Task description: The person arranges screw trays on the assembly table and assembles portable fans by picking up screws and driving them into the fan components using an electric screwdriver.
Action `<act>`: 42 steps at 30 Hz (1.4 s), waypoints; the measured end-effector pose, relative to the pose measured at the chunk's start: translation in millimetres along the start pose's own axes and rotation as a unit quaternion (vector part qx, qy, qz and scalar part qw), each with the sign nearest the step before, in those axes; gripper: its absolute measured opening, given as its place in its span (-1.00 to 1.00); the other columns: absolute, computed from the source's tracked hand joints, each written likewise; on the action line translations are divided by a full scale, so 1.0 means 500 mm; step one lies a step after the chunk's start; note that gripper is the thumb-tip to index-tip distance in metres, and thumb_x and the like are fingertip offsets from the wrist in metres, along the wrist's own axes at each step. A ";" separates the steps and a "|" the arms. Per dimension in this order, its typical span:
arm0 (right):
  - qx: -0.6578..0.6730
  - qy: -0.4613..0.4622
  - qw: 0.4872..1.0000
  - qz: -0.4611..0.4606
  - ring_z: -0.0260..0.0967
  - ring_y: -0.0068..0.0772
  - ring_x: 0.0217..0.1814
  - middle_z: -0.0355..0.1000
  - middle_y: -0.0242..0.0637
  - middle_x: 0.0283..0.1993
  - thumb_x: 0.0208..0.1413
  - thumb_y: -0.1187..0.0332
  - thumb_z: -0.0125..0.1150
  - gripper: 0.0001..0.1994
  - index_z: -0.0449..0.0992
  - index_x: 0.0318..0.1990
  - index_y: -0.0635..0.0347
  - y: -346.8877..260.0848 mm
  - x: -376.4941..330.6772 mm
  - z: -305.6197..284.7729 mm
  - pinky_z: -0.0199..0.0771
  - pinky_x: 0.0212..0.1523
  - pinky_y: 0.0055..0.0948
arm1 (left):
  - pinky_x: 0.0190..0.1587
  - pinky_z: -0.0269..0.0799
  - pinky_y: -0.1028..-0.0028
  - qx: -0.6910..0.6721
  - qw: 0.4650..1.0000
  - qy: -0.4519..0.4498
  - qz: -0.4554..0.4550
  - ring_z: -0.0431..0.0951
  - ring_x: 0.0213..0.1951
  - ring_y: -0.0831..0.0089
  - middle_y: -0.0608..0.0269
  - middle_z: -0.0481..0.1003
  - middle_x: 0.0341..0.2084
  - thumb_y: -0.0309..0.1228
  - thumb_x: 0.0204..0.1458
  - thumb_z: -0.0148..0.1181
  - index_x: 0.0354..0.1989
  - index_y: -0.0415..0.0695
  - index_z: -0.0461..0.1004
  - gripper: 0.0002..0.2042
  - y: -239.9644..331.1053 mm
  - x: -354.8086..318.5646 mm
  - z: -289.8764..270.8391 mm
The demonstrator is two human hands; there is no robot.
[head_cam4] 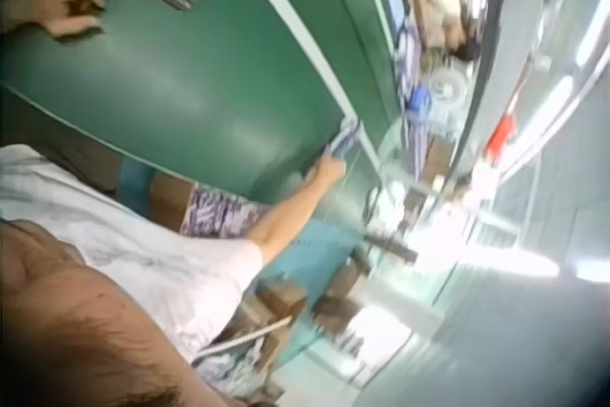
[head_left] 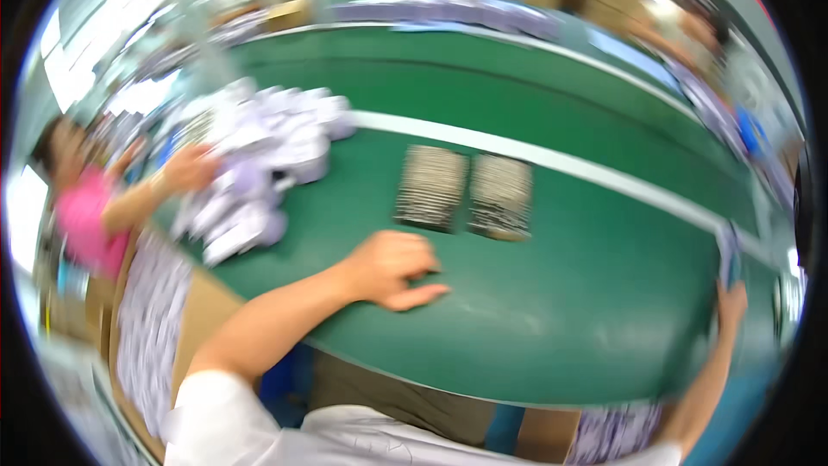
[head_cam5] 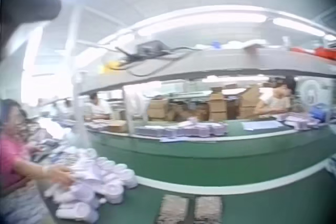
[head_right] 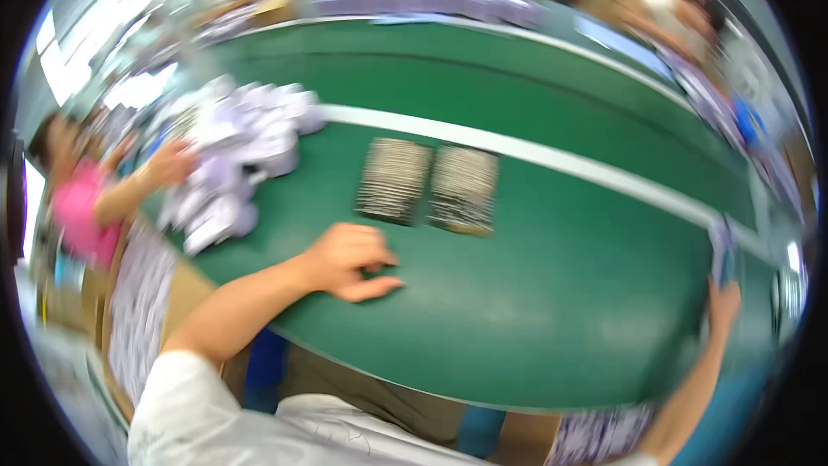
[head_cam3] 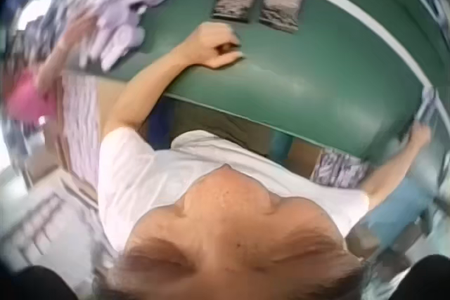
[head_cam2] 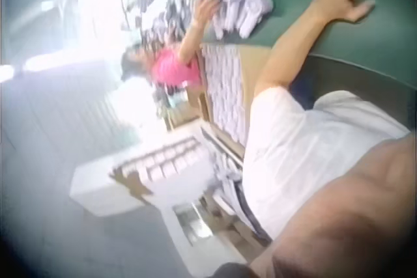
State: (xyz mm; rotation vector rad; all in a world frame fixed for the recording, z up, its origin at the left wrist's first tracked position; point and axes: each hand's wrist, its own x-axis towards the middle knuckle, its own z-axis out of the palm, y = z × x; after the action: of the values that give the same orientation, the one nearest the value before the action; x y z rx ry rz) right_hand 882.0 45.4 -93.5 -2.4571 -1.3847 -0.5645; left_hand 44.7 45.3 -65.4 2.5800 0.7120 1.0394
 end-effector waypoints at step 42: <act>0.840 -0.080 0.522 -0.125 0.25 -0.53 -0.70 0.44 -0.28 -0.45 0.39 0.39 0.09 -0.76 0.44 0.03 0.42 -1.014 -0.475 -0.318 0.27 -0.67 -0.51 | 0.01 0.54 0.15 0.351 0.831 -0.116 -0.415 0.65 -0.15 0.01 -0.06 0.65 -0.27 -0.36 -0.17 0.32 -0.10 -0.04 0.70 -0.63 -0.174 -0.240 -0.560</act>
State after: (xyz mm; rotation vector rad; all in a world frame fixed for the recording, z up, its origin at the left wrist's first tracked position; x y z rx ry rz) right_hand 302.8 59.1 -41.1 -0.6346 -1.1703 0.7748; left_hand -257.0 72.3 27.7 2.3192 2.1808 0.1674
